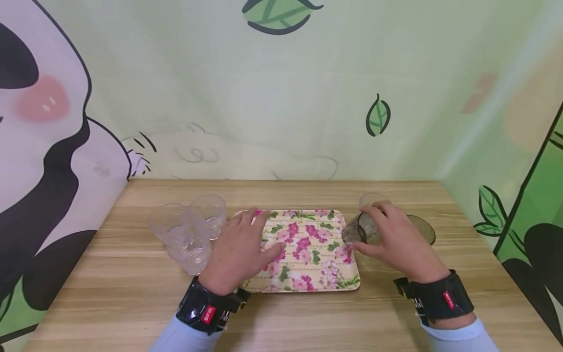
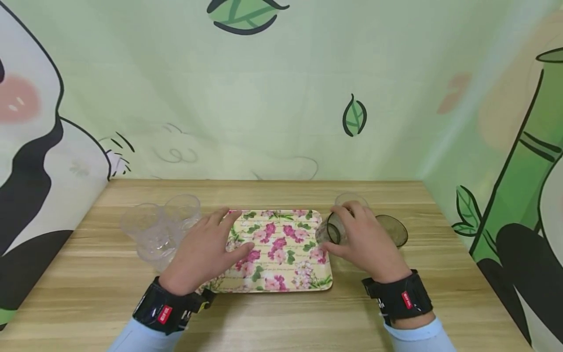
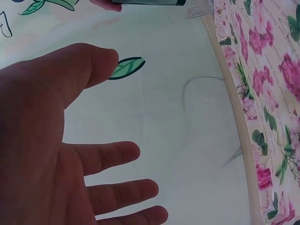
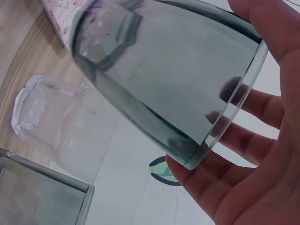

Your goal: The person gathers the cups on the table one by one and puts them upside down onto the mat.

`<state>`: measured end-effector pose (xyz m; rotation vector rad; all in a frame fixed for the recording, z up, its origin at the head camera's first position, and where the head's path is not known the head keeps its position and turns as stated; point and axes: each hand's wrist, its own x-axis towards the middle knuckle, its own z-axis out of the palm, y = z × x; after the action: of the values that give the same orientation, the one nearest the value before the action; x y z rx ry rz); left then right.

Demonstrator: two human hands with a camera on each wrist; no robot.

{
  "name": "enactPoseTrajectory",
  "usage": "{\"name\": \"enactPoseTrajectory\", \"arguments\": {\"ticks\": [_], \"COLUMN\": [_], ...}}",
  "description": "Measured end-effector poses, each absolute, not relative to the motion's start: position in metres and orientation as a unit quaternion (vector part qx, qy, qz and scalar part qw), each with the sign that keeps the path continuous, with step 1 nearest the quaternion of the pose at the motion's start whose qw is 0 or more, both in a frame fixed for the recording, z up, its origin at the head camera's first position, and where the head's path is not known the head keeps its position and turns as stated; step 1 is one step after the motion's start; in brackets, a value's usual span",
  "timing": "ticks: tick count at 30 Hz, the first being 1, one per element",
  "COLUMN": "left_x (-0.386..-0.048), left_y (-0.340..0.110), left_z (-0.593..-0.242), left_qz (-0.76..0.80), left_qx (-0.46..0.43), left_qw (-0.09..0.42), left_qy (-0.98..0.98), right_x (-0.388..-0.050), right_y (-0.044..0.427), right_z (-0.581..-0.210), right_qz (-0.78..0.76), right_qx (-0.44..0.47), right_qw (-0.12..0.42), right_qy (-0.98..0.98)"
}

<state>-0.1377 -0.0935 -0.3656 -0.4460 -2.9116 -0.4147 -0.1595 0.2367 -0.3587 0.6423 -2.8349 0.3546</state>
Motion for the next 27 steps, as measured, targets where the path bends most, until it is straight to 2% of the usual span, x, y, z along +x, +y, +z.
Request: {"name": "enactPoseTrajectory", "arguments": {"ticks": [8, 16, 27], "left_x": [-0.1374, -0.1369, -0.1371], "left_y": [-0.0920, -0.0914, -0.0907], "left_z": [-0.3650, -0.3644, -0.3634], "left_qz": [-0.150, -0.154, -0.161], "left_qx": [-0.150, -0.151, -0.152], "left_qw": [0.051, 0.049, 0.051], "left_qy": [-0.976, -0.975, -0.974], "right_x": [-0.1585, -0.1607, -0.1630], "right_y": [0.2342, 0.2342, 0.2305], "right_z": [-0.3614, -0.3603, -0.3593], "right_qz": [0.151, 0.165, 0.172], "right_qx": [0.224, 0.245, 0.274], "right_qw": [0.115, 0.144, 0.148], "right_qy": [-0.956, -0.945, -0.935]}}
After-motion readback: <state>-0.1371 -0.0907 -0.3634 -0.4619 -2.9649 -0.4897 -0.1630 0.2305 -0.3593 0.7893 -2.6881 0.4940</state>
